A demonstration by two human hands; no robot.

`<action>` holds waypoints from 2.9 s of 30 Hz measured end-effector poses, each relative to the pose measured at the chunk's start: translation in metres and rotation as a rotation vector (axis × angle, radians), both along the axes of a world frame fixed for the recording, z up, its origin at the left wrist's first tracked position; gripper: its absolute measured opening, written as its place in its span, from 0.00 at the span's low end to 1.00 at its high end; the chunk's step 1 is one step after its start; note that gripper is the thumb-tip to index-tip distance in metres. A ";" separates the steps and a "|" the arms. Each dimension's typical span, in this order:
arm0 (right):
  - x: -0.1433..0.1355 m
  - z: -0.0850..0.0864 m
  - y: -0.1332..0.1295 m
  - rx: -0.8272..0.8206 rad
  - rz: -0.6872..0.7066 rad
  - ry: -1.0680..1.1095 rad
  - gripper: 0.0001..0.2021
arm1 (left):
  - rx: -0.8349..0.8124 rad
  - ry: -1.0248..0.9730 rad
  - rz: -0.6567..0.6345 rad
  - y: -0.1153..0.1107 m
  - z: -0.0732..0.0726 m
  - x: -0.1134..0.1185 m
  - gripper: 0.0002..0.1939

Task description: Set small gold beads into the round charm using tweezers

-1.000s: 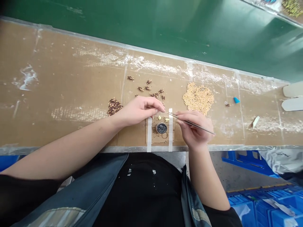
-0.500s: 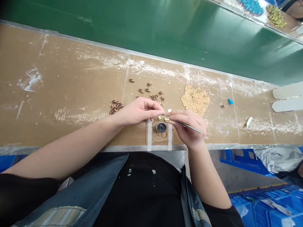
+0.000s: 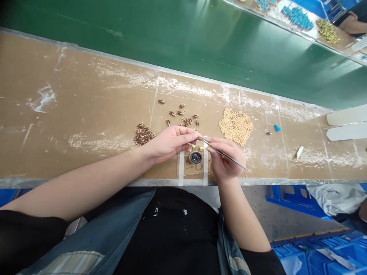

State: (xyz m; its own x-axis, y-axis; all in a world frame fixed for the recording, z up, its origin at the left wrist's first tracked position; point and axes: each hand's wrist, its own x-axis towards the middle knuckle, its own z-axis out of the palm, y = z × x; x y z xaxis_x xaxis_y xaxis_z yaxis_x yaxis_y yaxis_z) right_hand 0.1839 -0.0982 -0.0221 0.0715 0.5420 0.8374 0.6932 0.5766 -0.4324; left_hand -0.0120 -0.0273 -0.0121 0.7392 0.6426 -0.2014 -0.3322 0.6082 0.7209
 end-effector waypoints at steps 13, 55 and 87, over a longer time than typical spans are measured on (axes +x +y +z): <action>-0.002 0.000 0.001 -0.020 0.036 0.076 0.02 | -0.043 0.004 -0.010 -0.002 0.002 0.000 0.06; 0.018 -0.006 -0.041 -0.209 0.073 0.120 0.07 | 0.299 0.317 0.113 0.003 -0.001 -0.001 0.11; 0.014 -0.006 -0.046 -0.153 0.095 -0.158 0.12 | 0.241 0.301 0.119 0.004 -0.003 0.001 0.12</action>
